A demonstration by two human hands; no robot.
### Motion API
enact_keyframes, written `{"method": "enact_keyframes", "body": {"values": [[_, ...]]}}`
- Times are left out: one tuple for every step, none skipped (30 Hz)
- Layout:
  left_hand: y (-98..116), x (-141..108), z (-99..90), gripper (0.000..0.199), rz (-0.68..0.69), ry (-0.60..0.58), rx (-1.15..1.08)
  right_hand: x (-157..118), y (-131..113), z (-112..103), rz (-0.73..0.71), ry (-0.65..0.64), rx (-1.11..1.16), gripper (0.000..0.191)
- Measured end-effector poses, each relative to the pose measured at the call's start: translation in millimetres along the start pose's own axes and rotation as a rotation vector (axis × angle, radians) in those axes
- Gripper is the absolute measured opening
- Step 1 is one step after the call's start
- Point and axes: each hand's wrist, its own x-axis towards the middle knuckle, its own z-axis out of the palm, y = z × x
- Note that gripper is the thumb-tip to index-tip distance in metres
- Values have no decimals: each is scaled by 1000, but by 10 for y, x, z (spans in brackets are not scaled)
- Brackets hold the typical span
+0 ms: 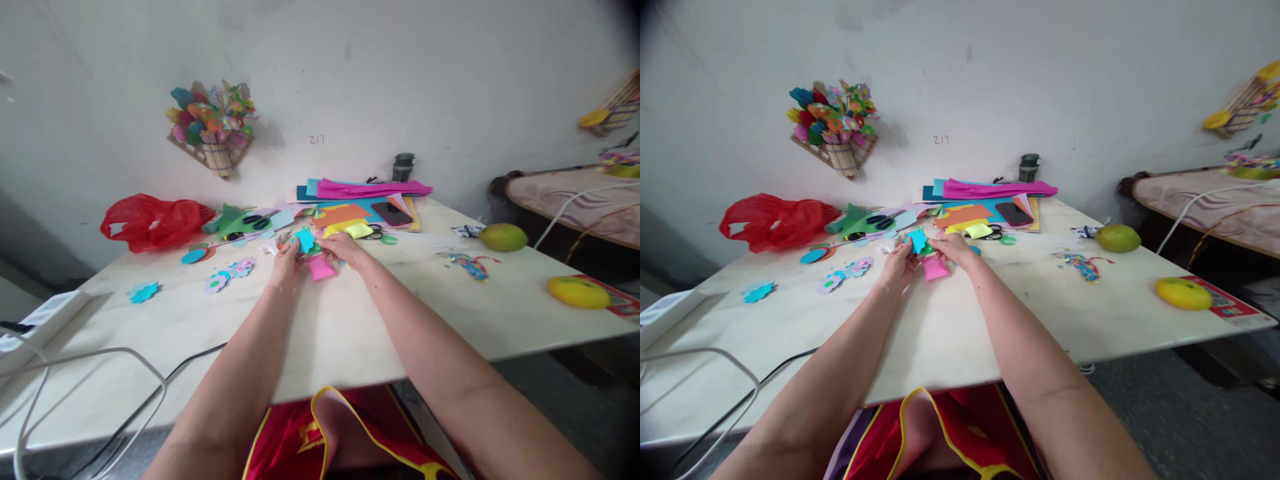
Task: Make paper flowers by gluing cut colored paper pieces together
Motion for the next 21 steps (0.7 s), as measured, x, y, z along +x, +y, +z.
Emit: {"method": "enact_keyframes", "body": {"values": [[-7, 4, -4, 31, 3, -4, 9, 7, 8, 7, -3, 0, -17, 29], [-14, 9, -8, 32, 8, -9, 17, 13, 14, 12, -5, 0, -30, 29], [-21, 14, -14, 32, 13, -17, 22, 15, 18, 16, -4, 0, -39, 29], [-26, 17, -19, 32, 14, -25, 25, 14, 18, 18, 1, 1, -41, 30], [-29, 20, -23, 32, 13, -31, 26, 11, 15, 19, 6, 2, -35, 30], [-30, 20, -25, 31, 8, -35, 27, 7, 12, 19, 12, -1, -24, 30], [-28, 19, -24, 31, 2, -36, 28, 2, 10, 17, 18, -10, -13, 30], [-25, 17, -22, 31, -5, -35, 30, -2, 9, 13, 23, -20, -7, 31], [-20, 13, -17, 31, -12, -35, 33, -3, 10, 10, 27, -33, -4, 31], [-16, 9, -10, 31, -18, -33, 37, -3, 13, 5, 32, -45, -4, 31], [-11, 4, -2, 31, -21, -31, 41, 0, 17, 1, 36, -56, -6, 30], [-8, -1, 6, 32, -25, -29, 44, 4, 22, -3, 38, -64, -8, 30], [-5, -5, 14, 32, -28, -28, 46, 8, 28, -5, 39, -68, -9, 29], [-3, -9, 22, 33, -29, -28, 48, 12, 32, -6, 37, -68, -8, 29], [-3, -12, 29, 33, -28, -29, 50, 16, 36, -5, 34, -64, -5, 29], [-3, -16, 35, 33, -27, -30, 50, 20, 40, -3, 29, -58, -1, 29], [-3, -18, 39, 33, -27, -33, 48, 23, 43, 0, 23, -54, 5, 29], [-3, -21, 43, 33, -25, -35, 46, 26, 46, 4, 19, -52, 11, 29], [-2, -24, 46, 33, -24, -36, 43, 29, 49, 8, 16, -53, 18, 29], [-1, -26, 48, 33, -23, -35, 40, 31, 52, 11, 16, -55, 25, 28], [0, -27, 48, 33, -22, -32, 37, 33, 54, 12, 18, -57, 29, 28]]}}
